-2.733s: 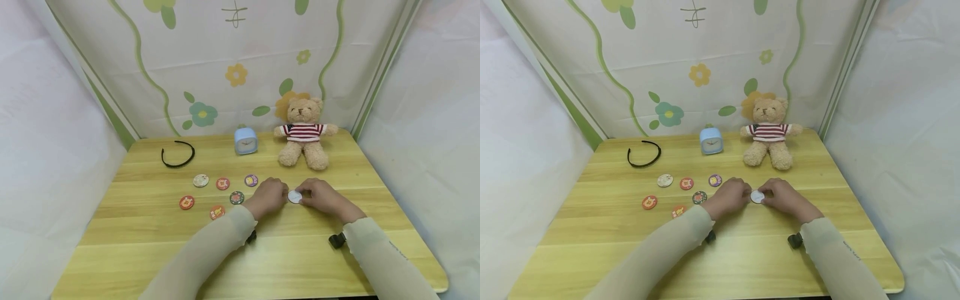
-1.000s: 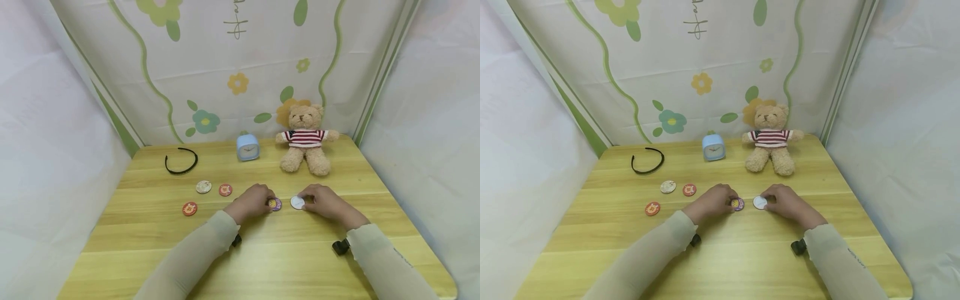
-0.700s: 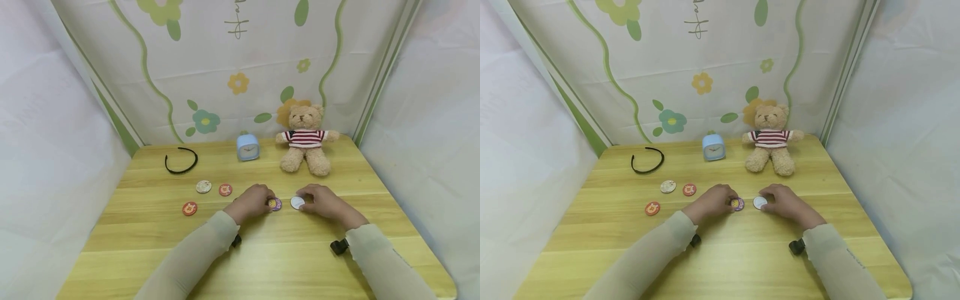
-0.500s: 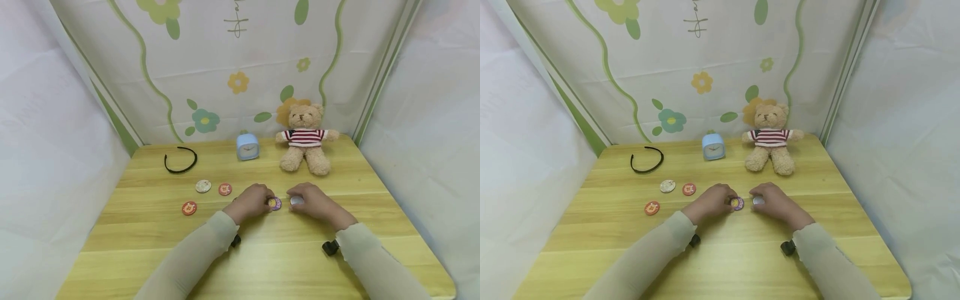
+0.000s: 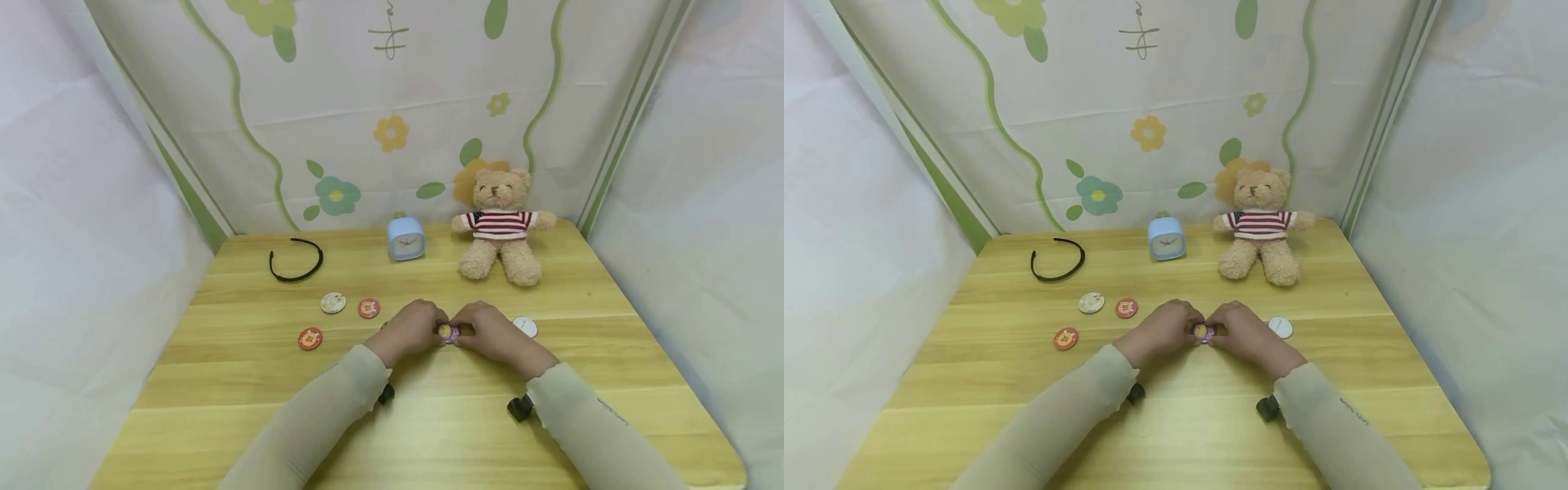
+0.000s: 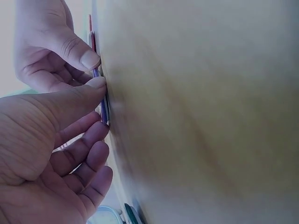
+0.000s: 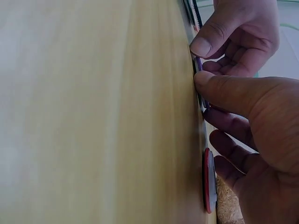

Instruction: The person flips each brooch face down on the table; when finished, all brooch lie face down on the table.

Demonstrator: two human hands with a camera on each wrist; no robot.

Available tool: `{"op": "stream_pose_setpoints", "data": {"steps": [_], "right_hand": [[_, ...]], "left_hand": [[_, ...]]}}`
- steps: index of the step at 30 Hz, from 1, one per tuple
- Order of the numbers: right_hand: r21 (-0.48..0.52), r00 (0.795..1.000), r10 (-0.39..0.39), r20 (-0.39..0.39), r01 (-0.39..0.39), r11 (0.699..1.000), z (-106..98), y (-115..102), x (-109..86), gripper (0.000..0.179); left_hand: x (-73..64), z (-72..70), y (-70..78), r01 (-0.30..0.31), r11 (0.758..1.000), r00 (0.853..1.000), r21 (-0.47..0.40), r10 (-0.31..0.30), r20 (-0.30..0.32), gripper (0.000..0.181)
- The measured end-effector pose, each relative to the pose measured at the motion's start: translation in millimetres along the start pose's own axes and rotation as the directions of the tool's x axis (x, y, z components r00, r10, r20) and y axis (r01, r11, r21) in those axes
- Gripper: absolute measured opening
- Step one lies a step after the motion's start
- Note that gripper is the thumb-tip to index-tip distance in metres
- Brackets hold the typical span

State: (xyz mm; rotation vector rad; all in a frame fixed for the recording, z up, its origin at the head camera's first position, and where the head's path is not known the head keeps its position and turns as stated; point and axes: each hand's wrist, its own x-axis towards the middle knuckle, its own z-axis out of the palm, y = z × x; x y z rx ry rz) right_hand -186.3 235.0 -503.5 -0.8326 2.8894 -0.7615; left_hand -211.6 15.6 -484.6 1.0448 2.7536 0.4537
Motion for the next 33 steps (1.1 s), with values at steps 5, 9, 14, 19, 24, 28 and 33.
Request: {"op": "stream_pose_setpoints", "data": {"steps": [5,9,14,19,24,28,33], "right_hand": [[0.011,1.000,-0.008,0.004,0.008,1.000,-2.6,-3.0,-2.6,0.027],[-0.006,1.000,-0.016,-0.012,0.016,1.000,-2.8,-0.4,-4.0,0.020],[-0.012,0.998,-0.011,-0.068,0.011,1.000,-4.5,3.3,-4.5,0.020],[0.018,0.996,0.033,-0.086,-0.032,0.999,-2.1,3.6,-1.7,0.024],[0.056,0.993,0.085,-0.087,-0.081,0.995,3.0,3.2,3.6,0.034],[0.029,0.994,0.061,-0.091,-0.058,0.998,4.1,0.9,6.5,0.033],[0.025,0.993,0.087,-0.078,-0.085,0.996,2.5,-0.7,6.9,0.028]], "left_hand": [[0.0,2.8,-3.1,0.008,1.000,1.000,-0.020,-0.009,-0.012,0.012],[-3.2,3.5,-6.1,0.031,0.997,0.999,-0.072,-0.032,-0.019,0.012],[-6.1,0.0,-8.7,-0.038,0.999,0.997,-0.010,0.037,-0.066,0.021],[-5.0,-1.0,-9.2,-0.053,0.996,0.992,0.073,0.061,-0.112,0.022],[-2.6,-0.7,-8.7,0.027,0.999,0.992,-0.037,-0.031,-0.122,0.020],[0.0,-0.3,-8.4,0.066,0.992,0.991,-0.112,-0.078,-0.112,0.021],[1.9,0.7,-7.4,0.098,0.988,0.986,-0.123,-0.114,-0.126,0.018]]}}
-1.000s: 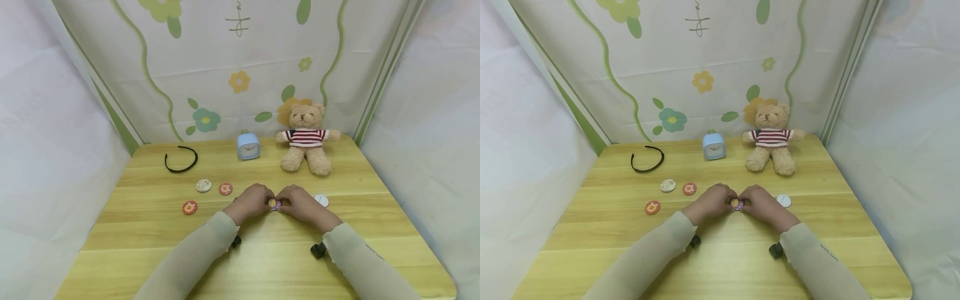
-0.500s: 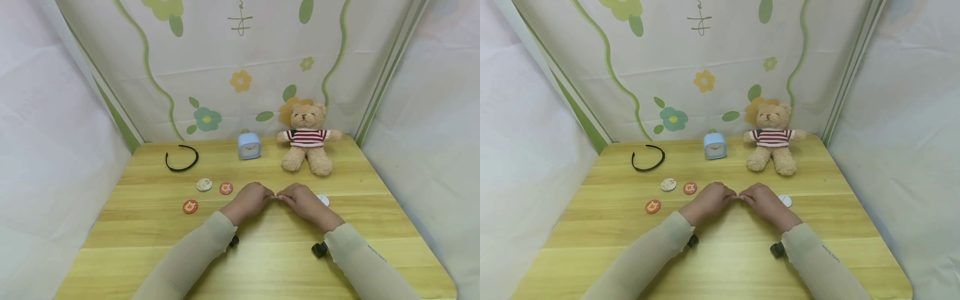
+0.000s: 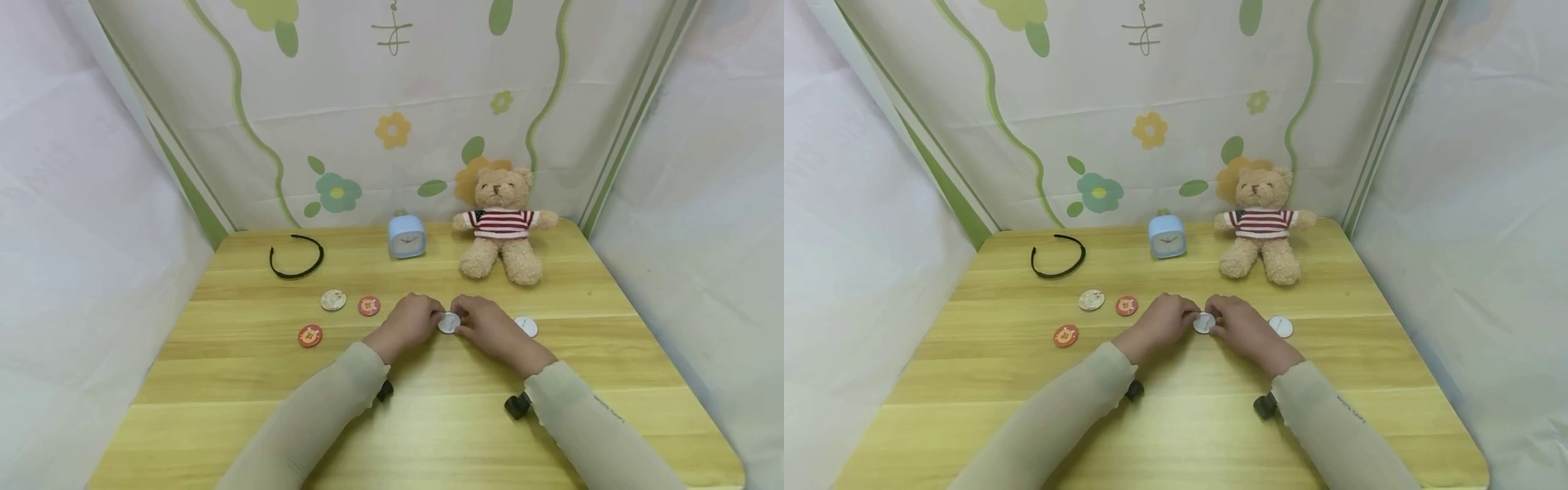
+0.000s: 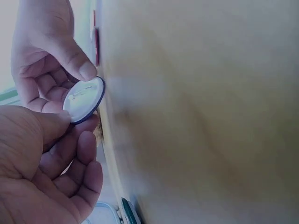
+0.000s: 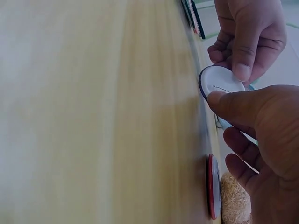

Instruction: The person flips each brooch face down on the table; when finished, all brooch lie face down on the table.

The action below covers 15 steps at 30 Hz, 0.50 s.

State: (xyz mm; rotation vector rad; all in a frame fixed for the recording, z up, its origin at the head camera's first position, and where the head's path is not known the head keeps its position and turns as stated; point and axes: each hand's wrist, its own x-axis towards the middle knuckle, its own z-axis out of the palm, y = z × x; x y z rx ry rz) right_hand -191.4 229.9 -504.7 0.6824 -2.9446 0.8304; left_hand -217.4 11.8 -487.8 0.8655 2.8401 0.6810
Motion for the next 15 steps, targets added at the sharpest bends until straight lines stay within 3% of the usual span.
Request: {"op": "stream_pose_setpoints", "data": {"steps": [5,15], "right_hand": [[0.017,1.000,0.029,0.012,-0.029,0.999,-2.0,2.1,0.2,0.028],[0.051,0.997,0.032,0.066,-0.036,0.998,-5.7,9.2,-1.3,0.032]], "left_hand": [[0.6,0.7,1.7,0.026,1.000,1.000,0.008,-0.026,-0.014,0.015],[-0.1,2.1,5.4,0.027,0.999,0.997,0.042,-0.030,0.077,0.019]]}}
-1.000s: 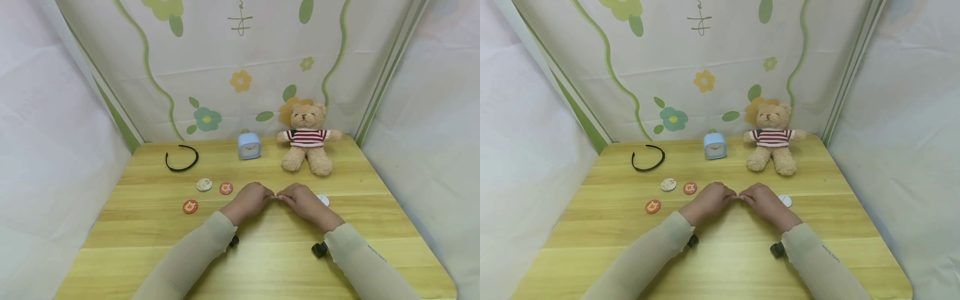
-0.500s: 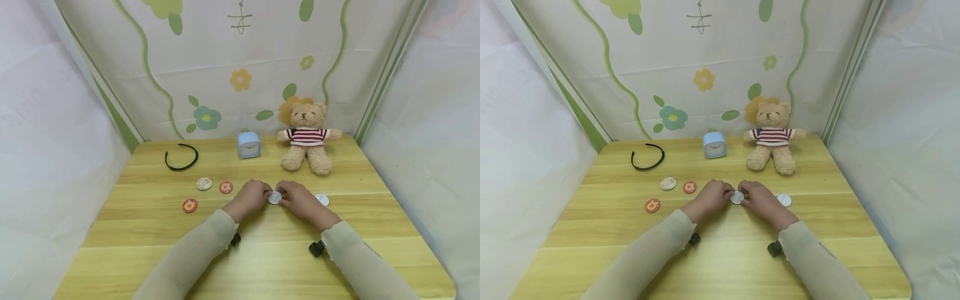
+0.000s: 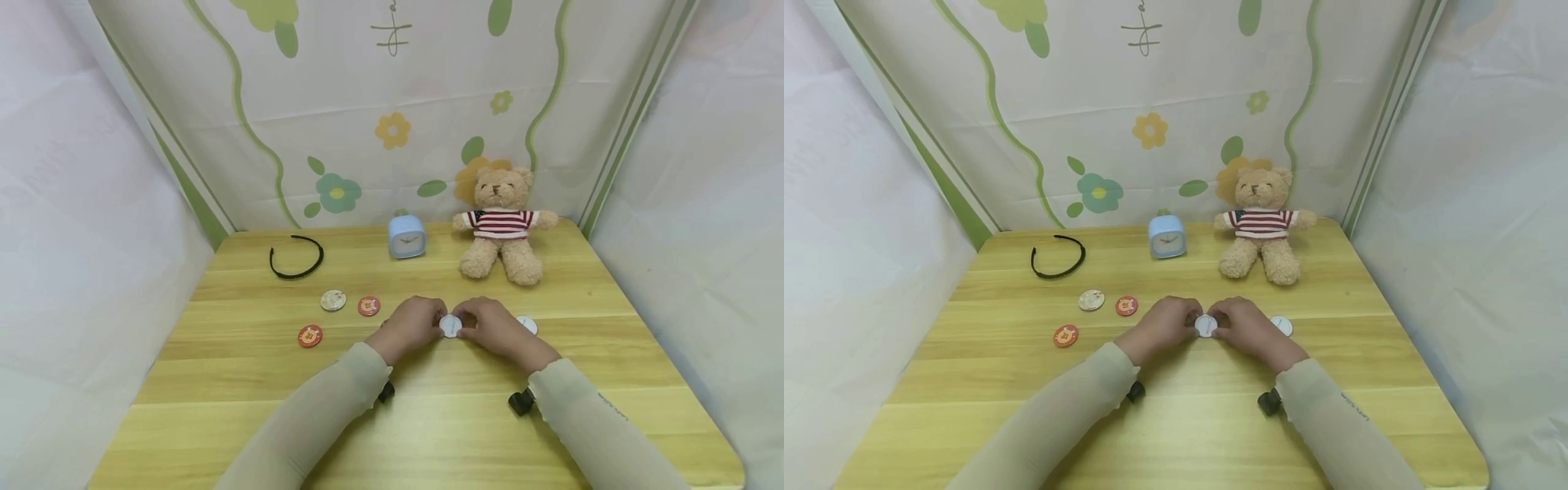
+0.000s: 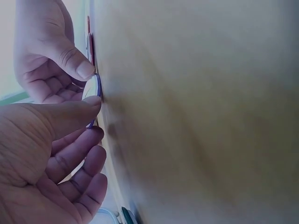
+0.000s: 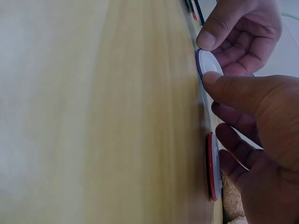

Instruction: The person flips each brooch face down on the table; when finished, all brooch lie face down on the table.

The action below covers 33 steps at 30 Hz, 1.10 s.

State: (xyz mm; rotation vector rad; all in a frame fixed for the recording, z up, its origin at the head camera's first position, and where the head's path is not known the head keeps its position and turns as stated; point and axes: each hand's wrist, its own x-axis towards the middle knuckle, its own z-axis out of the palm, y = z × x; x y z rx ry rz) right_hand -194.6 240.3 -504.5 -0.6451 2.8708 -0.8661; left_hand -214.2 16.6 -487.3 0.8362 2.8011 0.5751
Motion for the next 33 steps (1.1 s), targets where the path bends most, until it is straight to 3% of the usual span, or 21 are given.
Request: {"op": "stream_pose_setpoints", "data": {"steps": [12,21,26,33], "right_hand": [[-0.037,0.997,-0.057,0.049,0.059,0.998,-2.0,2.2,0.4,0.032],[-0.041,0.995,-0.066,0.069,0.069,0.997,-2.5,1.4,0.1,0.033],[-0.039,0.996,-0.052,0.069,0.055,0.998,-2.1,1.0,-0.1,0.035],[-0.035,0.997,-0.039,0.073,0.041,0.999,-1.0,5.4,0.4,0.035]], "left_hand": [[1.3,0.2,0.6,-0.019,1.000,0.999,-0.009,0.019,0.038,0.008],[-1.2,-2.1,-3.0,-0.016,1.000,0.999,-0.016,0.016,0.031,0.011],[-8.6,-18.9,-16.5,0.020,0.997,1.000,-0.068,-0.019,0.011,0.038],[-28.1,-46.8,-42.9,0.130,0.981,0.990,-0.143,-0.122,0.064,0.050]]}}
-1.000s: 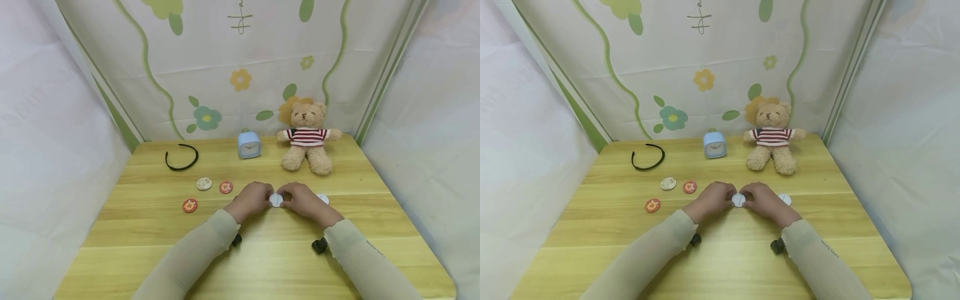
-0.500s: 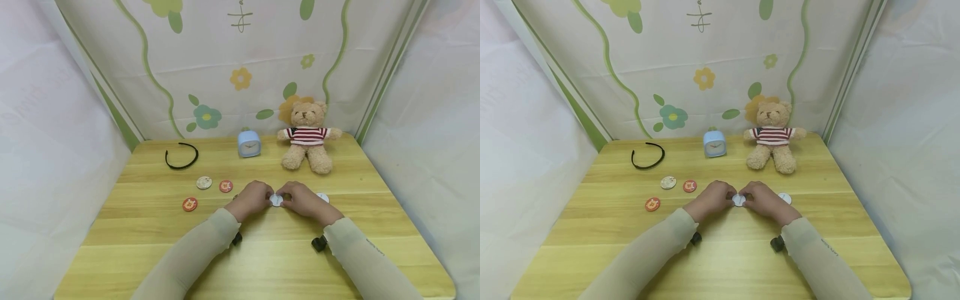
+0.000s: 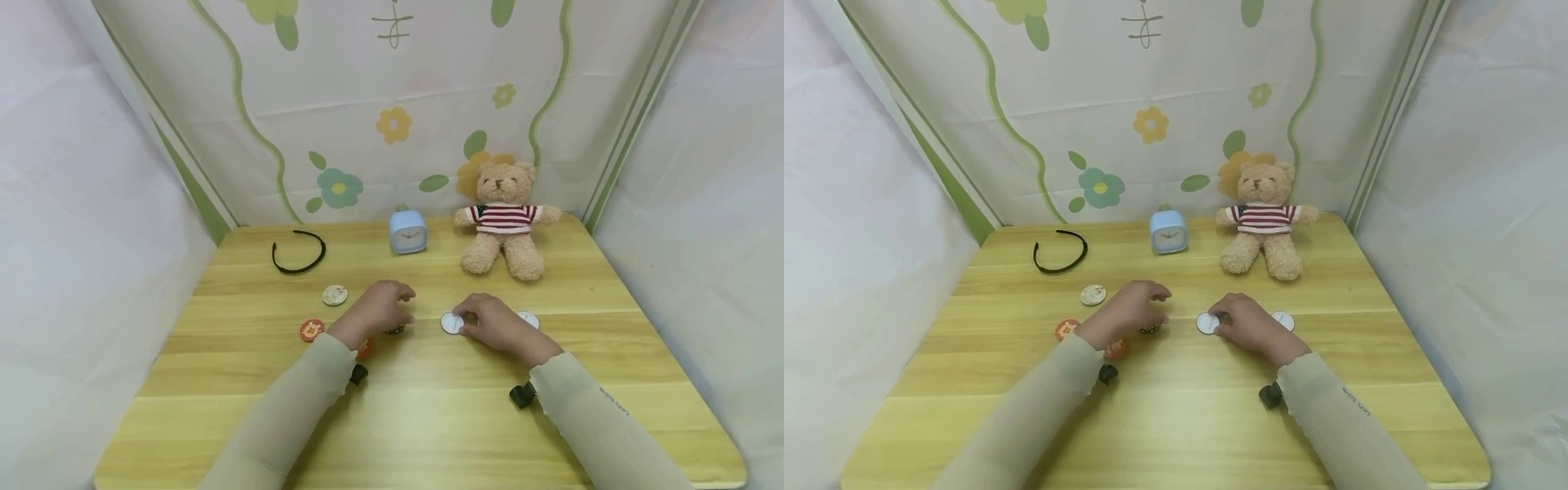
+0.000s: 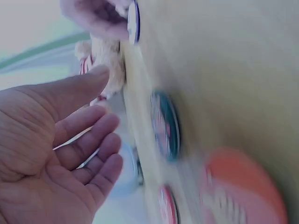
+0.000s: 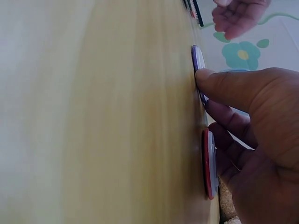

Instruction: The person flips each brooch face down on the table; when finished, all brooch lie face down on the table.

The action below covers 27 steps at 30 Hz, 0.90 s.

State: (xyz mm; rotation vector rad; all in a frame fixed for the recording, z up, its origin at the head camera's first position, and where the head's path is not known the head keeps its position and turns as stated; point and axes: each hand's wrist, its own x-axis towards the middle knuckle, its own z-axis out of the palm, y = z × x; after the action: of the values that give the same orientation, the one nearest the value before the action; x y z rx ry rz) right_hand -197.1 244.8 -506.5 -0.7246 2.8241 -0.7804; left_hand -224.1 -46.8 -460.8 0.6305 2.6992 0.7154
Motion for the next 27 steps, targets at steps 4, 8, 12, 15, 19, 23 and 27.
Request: {"op": "stream_pose_setpoints", "data": {"steps": [4,8,12,15,19,23,27], "right_hand": [[0.001,1.000,0.019,0.007,-0.019,1.000,0.3,1.3,-0.1,0.036],[0.003,1.000,0.025,0.013,-0.025,1.000,0.6,1.7,-0.1,0.037],[-0.001,1.000,0.025,0.014,-0.025,1.000,0.3,1.4,-0.1,0.036],[-0.003,0.999,0.031,0.021,-0.031,1.000,0.1,0.8,-0.2,0.036],[-0.006,0.999,0.037,0.024,-0.037,0.999,-0.3,-0.9,-0.8,0.037],[-0.009,1.000,0.026,0.010,-0.025,1.000,-0.3,-2.6,-1.3,0.036],[-0.015,1.000,0.010,-0.001,-0.010,1.000,0.9,-2.5,0.1,0.035]], "left_hand": [[-11.4,-5.9,-13.9,0.003,1.000,0.999,0.014,-0.003,0.051,0.052],[-19.6,-5.2,-26.0,-0.013,0.997,0.998,0.071,0.008,0.066,0.052],[-22.3,-2.4,-33.6,-0.007,0.998,0.998,0.060,0.003,0.058,0.047],[-22.3,-0.6,-35.7,0.007,1.000,0.999,0.028,-0.008,0.053,0.045],[-20.6,1.9,-33.1,0.013,1.000,0.999,0.019,-0.014,0.049,0.042],[-15.3,7.1,-24.2,-0.003,0.999,0.998,0.039,0.000,0.055,0.038],[-8.2,14.8,-14.7,-0.016,0.998,0.999,0.065,0.013,0.051,0.038]]}}
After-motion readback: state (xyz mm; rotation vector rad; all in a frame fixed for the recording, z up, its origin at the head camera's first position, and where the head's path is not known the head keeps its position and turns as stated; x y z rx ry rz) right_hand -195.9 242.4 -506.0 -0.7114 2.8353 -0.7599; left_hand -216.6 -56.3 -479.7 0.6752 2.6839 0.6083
